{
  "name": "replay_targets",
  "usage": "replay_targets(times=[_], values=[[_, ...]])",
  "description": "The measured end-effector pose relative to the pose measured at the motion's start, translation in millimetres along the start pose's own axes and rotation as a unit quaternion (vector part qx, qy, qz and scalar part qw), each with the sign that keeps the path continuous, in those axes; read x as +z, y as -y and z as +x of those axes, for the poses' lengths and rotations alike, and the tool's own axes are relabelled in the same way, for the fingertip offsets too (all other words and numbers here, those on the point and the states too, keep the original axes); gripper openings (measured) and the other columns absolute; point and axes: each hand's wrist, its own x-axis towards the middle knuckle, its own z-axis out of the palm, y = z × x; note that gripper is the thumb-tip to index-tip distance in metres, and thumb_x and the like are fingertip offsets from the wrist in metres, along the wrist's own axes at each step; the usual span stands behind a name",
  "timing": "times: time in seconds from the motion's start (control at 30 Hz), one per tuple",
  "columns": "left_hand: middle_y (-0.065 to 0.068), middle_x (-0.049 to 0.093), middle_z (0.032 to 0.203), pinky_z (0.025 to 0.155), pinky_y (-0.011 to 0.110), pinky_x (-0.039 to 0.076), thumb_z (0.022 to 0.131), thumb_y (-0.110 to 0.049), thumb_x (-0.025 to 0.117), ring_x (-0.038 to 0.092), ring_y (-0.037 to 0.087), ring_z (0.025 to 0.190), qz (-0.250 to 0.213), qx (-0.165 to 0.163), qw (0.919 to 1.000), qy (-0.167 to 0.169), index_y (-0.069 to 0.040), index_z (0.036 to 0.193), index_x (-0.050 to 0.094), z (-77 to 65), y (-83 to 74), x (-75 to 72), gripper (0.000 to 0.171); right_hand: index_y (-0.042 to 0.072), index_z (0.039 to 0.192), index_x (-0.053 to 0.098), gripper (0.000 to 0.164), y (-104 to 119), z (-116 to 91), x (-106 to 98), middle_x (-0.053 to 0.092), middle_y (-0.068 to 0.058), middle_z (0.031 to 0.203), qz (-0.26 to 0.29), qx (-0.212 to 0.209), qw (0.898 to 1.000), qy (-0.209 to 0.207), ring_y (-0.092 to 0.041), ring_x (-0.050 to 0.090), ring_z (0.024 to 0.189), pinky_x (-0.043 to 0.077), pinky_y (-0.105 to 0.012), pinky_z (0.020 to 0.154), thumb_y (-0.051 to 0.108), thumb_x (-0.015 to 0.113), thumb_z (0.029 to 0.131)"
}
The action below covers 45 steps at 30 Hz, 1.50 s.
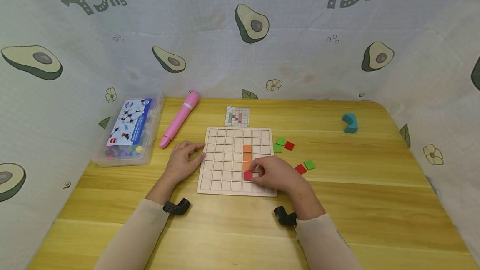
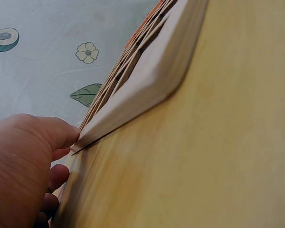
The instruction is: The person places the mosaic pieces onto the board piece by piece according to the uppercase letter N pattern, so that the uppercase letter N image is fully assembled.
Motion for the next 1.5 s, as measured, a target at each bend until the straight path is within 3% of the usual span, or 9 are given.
replay_targets(times=[0.53,0.77,0.93,1.2,1.5], values=[[0.008,0.068,0.118,0.099,0.045,0.041,0.096,-0.033,0.068,0.056,0.028,0.111,-0.001,-0.002,1.0,0.004,-0.02,0.131,0.071,0.9,-2.3,0.0,0.037,0.022,0.1,0.071,0.016,5,-1,0,0.056,0.004,0.075,-0.002,0.003,1.0,-0.003,-0.014,0.052,0.07,0.043,-0.026,0.058,0.024,0.08,0.087],[0.008,0.068,0.117,0.099,0.045,0.041,0.096,-0.033,0.069,0.056,0.028,0.111,-0.002,-0.001,1.0,0.003,-0.02,0.131,0.071,1.0,-3.8,-1.0,0.038,0.019,0.102,0.071,0.018,-2,0,-6,0.057,0.003,0.075,0.0,-0.002,1.0,-0.022,-0.015,0.051,0.069,0.043,-0.027,0.059,0.026,0.08,0.087],[0.008,0.068,0.117,0.098,0.045,0.042,0.096,-0.033,0.069,0.056,0.028,0.111,-0.001,-0.001,1.0,0.001,-0.019,0.131,0.071,0.9,-3.6,-1.0,0.037,0.017,0.107,0.07,0.023,-14,-2,-15,0.057,-0.001,0.082,0.02,0.029,0.999,-0.037,-0.017,0.051,0.074,0.042,-0.028,0.062,0.03,0.079,0.089],[0.007,0.068,0.119,0.099,0.045,0.042,0.096,-0.033,0.069,0.056,0.028,0.112,-0.004,-0.004,1.0,0.005,-0.02,0.132,0.071,1.0,-4.0,-1.3,0.038,0.01,0.11,0.07,0.024,-38,-8,-31,0.058,-0.003,0.083,0.009,0.038,0.993,-0.109,-0.018,0.051,0.076,0.043,-0.028,0.065,0.026,0.075,0.093],[0.007,0.068,0.119,0.098,0.045,0.042,0.096,-0.034,0.069,0.056,0.027,0.11,0.0,-0.004,1.0,0.006,-0.02,0.132,0.071,-1.0,-2.8,-1.7,0.038,0.01,0.125,0.064,0.041,-66,-13,-40,0.06,-0.011,0.102,0.04,0.13,0.977,-0.165,-0.025,0.054,0.087,0.046,-0.029,0.068,0.039,0.069,0.097]])
